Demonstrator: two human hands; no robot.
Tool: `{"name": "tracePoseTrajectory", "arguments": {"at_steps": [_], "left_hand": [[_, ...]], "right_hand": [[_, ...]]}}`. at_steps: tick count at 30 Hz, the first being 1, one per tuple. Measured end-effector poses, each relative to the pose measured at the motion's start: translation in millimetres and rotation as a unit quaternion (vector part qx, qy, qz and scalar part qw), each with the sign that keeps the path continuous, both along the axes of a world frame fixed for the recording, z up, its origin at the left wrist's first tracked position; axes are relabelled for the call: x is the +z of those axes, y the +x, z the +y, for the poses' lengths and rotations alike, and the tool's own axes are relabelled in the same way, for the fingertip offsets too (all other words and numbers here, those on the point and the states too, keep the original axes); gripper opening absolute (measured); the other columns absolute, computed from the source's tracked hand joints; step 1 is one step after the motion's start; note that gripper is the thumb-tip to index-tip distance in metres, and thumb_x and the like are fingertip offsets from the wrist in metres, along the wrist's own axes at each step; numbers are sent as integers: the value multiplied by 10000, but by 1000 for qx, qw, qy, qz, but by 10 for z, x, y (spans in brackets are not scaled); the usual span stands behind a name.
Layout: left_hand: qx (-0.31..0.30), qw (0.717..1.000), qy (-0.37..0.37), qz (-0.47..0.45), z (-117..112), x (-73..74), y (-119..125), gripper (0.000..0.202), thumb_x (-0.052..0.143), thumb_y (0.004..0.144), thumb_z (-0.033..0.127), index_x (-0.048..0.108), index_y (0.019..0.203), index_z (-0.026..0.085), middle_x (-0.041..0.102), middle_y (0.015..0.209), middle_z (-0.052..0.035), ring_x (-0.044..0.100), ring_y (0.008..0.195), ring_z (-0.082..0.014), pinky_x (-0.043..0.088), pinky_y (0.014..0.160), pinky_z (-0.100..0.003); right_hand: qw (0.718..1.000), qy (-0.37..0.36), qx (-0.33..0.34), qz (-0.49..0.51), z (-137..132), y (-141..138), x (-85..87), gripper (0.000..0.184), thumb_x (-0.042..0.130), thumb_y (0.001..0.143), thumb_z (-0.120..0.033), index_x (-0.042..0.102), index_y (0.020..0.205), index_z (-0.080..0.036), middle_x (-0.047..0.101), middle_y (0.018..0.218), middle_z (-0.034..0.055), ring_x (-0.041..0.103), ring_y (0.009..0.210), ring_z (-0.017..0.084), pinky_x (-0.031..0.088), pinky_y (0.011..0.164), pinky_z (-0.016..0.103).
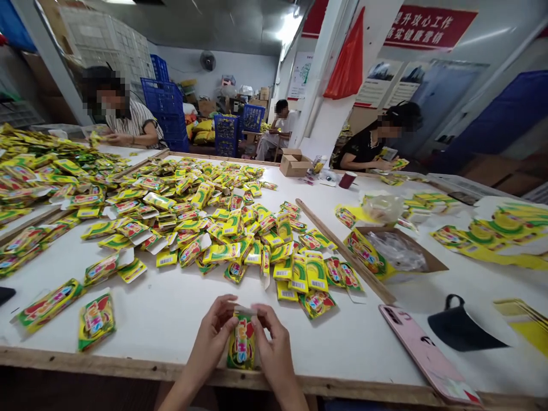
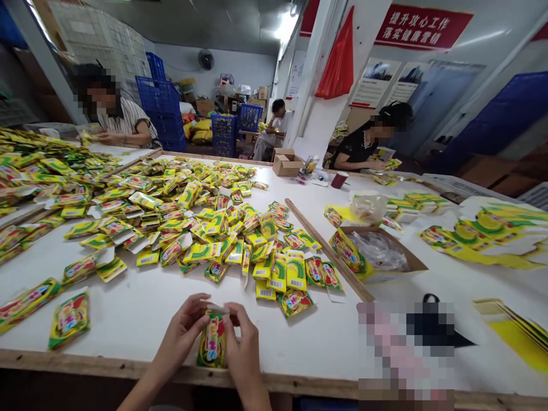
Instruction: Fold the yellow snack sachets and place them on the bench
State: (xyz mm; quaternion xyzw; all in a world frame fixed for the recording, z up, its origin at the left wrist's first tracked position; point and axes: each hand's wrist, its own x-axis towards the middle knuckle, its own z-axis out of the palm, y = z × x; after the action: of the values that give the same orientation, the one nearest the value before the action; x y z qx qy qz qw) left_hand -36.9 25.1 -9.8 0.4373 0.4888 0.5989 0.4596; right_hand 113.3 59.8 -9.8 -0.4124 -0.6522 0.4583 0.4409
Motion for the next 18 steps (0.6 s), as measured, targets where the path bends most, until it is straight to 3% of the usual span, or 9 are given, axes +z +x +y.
{"name": "tracePoseTrajectory", "arguments": {"at_steps": [3, 6, 18], "left_hand": [[-9, 997, 15, 74, -15, 30, -10, 148, 590, 882, 309, 667, 935, 195, 686, 960, -63, 650, 951, -220, 507, 855, -324], [3, 993, 26, 115, -34, 71, 9, 167, 578, 892, 327, 667, 912, 187, 677, 948, -68, 644, 939, -221, 501, 848, -327], [35, 987, -9, 154, -25, 180, 43, 159, 583, 882, 323, 644, 868, 176, 650, 820, -32, 619, 786, -185, 489, 721, -289]], "right_hand": [[998, 64, 12, -16, 23, 5, 49, 134, 542, 899, -244, 668, 920, -204, 690, 956, 69, 657, 896, 200, 522, 738, 246], [996, 93, 6, -14, 28, -2, 95, 88, 592, 870, -235, 670, 896, -206, 686, 946, 63, 650, 890, 199, 520, 734, 245], [997, 38, -19, -62, 20, -103, 212, 82, 601, 842, -259, 640, 825, -189, 632, 683, -5, 555, 631, 150, 453, 603, 222]]}}
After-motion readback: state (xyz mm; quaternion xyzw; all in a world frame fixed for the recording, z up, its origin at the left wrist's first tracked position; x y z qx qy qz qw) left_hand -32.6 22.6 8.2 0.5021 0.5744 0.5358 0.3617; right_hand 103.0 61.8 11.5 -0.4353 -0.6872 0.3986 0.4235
